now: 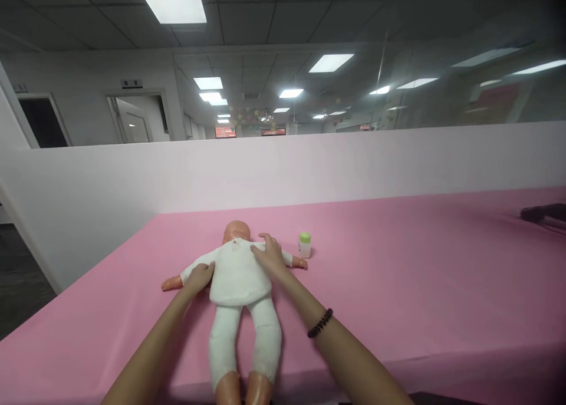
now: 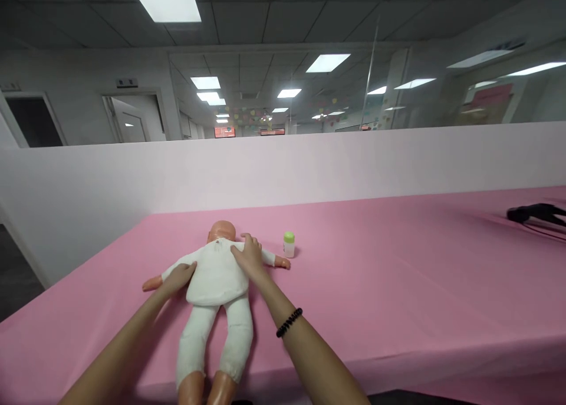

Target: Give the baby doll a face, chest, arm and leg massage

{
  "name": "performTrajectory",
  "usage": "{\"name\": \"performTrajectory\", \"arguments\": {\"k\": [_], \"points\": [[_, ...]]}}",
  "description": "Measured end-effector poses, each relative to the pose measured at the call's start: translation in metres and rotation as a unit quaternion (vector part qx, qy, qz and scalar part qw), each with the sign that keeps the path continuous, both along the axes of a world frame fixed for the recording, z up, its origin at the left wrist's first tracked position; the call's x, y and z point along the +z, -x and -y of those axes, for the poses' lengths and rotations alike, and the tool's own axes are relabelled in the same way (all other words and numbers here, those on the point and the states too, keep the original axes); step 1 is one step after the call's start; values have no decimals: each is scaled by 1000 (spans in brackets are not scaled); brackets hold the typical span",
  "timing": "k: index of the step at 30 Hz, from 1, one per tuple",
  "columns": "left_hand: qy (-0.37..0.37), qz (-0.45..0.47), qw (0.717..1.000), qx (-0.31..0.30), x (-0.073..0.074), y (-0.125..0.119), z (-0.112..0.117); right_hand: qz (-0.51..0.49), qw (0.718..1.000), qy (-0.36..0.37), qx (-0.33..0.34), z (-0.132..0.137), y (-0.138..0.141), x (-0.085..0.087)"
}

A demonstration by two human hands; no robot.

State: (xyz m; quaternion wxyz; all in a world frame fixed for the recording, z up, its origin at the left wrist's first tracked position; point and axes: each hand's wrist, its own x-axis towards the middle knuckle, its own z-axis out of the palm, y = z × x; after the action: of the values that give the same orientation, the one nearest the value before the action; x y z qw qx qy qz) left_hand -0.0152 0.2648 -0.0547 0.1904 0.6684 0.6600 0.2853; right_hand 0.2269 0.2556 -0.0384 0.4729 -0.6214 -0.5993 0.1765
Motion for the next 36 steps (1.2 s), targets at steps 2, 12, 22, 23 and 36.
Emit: {"name": "performTrajectory", "arguments": {"k": [2,12,22,23,36], "points": [[-12,-34,999,3,7,1,-5,-30,998,-24,40,2,-12,-5],[-220,-22,962,-158,-2,-47,-44,79,988,-57,119,-34,-5,-17],[-212,-45,954,-206,-10,-59,-40,105,989,11,99,-34,-19,-26],[-209,-46,956,-203,-10,-59,-40,118,989,9,92,-34,-17,-26],[-236,-78,944,-217,1,-54,-17,200,967,-69,139,-9,-6,-13]]}}
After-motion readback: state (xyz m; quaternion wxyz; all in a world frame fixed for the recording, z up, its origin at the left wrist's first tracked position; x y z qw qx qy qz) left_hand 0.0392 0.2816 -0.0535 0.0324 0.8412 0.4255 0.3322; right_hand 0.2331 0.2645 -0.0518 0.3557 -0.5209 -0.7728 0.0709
